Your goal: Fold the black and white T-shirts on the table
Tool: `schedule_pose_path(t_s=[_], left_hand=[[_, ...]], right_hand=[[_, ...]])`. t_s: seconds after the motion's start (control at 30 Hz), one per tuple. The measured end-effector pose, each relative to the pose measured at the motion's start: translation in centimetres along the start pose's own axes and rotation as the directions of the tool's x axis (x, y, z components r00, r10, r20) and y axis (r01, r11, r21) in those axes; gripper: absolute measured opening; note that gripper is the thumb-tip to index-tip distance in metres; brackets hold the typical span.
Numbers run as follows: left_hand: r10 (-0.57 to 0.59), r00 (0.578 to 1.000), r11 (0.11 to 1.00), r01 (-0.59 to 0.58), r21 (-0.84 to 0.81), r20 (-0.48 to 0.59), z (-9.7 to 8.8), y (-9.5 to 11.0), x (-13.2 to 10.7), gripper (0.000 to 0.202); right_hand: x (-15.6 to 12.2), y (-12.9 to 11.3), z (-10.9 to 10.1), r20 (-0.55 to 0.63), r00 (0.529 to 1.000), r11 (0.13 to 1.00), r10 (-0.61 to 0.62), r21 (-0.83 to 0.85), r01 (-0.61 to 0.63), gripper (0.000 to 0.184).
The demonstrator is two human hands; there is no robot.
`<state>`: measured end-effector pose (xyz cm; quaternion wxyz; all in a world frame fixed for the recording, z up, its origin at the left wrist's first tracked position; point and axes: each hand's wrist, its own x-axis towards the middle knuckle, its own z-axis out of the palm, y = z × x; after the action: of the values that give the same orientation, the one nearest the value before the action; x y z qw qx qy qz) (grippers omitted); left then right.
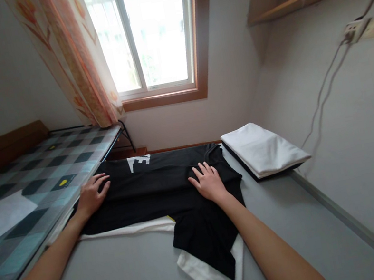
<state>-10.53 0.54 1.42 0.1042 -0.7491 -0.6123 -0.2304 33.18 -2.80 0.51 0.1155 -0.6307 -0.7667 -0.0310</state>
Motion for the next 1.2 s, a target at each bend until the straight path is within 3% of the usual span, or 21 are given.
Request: schedule_pose_path(t_s=[0.1,0.2,0.4,0.53,0.97,1.2], left_hand=[[0.178,0.961,0.981,-0.157,-0.111,0.214,1.2,0.1,0.1,0.055],[0.222,0.927,0.973,-0.190,-0.129,0.303,1.9,-0.2,0.1,0.061],[0.202,0.927,0.977,-0.169,-0.130,0.316,1.6,-0.2,-0.1,0.060],[0.196,0.929,0.979,-0.169,-0.113,0.313,1.4,0.1,-0.1,0.059],[0.151,0.915,0.983,-0.179,0.042,0.373,1.7,0.5,-0.7,0.065],[0.170,0.923,0.981,-0.193,0.034,0.345,0.9,0.6,-2.9,0.064]], right_hand=[[-0.1,0.0,0.1,0.058,0.998,1.000,0.010,-0.013,-0.010,0.067],[-0.1,0.6,-0.1,0.105,0.993,0.999,0.043,-0.020,-0.041,0.068],[-0.1,3.3,-0.4,0.166,0.968,0.981,0.191,-0.056,-0.184,0.070],[-0.2,4.5,-0.6,0.168,0.961,0.975,0.221,-0.075,-0.211,0.069],[-1.1,4.0,-0.6,0.112,0.968,0.966,0.225,-0.153,-0.207,0.060],[-3.1,3.4,-0.6,0.102,0.973,0.967,0.205,-0.177,-0.185,0.060]])
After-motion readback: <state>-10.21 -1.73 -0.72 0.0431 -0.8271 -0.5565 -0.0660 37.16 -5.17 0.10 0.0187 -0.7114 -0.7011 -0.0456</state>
